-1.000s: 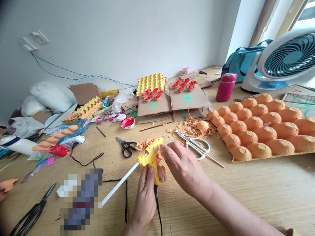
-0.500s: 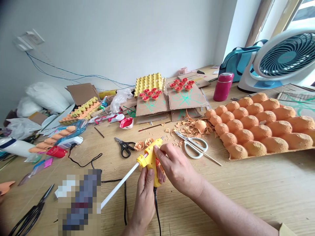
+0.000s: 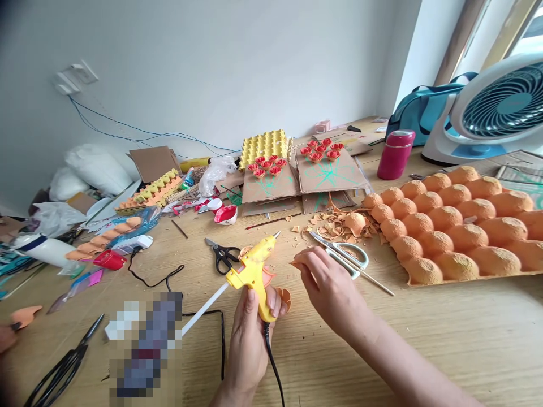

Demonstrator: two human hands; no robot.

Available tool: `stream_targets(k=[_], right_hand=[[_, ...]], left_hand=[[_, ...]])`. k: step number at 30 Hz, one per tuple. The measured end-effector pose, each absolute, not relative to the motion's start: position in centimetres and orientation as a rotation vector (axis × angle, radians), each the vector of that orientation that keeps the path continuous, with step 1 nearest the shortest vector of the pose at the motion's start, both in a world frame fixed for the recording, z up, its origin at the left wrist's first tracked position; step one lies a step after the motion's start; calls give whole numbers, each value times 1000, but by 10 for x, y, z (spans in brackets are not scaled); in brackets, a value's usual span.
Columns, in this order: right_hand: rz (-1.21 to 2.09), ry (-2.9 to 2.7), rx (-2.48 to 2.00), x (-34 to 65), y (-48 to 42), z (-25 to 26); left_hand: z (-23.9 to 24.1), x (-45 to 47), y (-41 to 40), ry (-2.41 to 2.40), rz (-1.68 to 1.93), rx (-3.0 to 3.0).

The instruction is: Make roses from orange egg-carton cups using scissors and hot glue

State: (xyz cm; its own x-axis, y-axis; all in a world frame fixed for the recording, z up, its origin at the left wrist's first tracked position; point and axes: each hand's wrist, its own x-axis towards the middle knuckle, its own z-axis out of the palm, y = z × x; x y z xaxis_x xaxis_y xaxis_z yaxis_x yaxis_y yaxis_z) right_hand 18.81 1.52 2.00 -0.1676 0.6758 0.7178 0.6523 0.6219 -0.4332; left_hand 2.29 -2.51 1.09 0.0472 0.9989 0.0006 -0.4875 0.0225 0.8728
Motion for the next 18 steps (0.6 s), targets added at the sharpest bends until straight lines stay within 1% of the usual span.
stream_targets(k=[3, 5, 8, 11, 14, 18], right_hand=[[73, -1783, -1110, 199, 24, 18], [187, -1714, -1175, 204, 28, 15], [601, -1534, -1215, 202, 29, 11], [1018, -1359, -1134, 190, 27, 13], [1247, -1213, -1111, 176, 22, 20], [1498, -1013, -1021, 167, 18, 25]], left_hand=[[14, 25, -24, 694, 1319, 721], [15, 25, -24, 691, 1289, 667], [12, 26, -25, 713, 1280, 705], [5, 28, -27, 778, 1281, 893], [1, 29, -31, 903, 1241, 1059], [4, 29, -34, 1029, 1183, 1130]])
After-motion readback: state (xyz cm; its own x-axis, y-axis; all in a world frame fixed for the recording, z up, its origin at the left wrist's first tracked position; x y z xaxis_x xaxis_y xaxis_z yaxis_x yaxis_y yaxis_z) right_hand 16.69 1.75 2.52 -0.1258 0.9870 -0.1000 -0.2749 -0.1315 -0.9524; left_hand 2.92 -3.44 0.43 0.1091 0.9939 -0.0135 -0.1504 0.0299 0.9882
